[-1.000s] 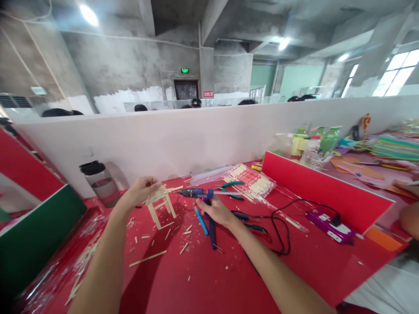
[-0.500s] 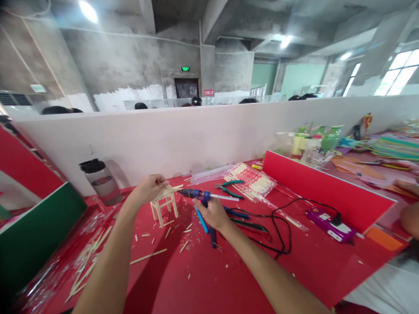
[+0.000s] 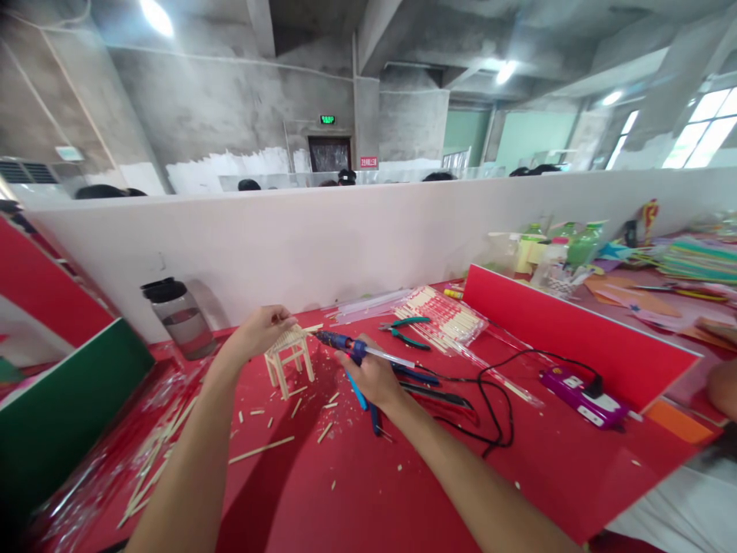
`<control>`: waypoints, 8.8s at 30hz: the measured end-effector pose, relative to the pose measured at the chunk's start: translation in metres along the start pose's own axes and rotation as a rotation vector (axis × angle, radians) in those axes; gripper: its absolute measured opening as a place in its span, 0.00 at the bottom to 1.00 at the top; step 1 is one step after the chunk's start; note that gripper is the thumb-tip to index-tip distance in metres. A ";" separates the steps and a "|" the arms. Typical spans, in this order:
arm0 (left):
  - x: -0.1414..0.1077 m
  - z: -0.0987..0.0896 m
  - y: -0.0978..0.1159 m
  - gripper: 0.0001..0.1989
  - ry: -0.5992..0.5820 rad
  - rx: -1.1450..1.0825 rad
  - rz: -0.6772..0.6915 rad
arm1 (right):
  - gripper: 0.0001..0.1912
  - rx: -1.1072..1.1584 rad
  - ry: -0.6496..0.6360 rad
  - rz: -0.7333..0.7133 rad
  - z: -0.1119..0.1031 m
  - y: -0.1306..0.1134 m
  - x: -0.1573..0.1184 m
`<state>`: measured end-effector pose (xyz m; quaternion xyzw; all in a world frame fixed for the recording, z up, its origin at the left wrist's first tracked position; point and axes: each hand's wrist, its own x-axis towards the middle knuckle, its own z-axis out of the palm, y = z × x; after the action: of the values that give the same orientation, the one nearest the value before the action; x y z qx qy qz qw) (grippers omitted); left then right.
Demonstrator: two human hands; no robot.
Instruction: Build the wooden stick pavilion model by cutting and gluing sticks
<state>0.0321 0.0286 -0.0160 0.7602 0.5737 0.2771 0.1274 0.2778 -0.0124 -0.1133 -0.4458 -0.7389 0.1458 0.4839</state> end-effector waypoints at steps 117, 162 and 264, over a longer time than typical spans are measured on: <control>-0.028 -0.021 0.003 0.12 -0.156 -0.202 0.274 | 0.18 0.816 0.094 0.366 -0.009 -0.020 0.007; -0.120 0.084 0.073 0.09 0.335 -0.156 0.090 | 0.18 1.164 0.082 0.576 0.004 -0.059 -0.025; -0.107 0.094 0.065 0.18 0.164 -0.768 -0.121 | 0.21 -0.012 -0.233 -0.245 -0.085 -0.004 0.000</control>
<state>0.1175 -0.0808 -0.0890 0.5972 0.4804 0.5234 0.3723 0.3480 -0.0328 -0.0692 -0.3352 -0.8396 0.1320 0.4066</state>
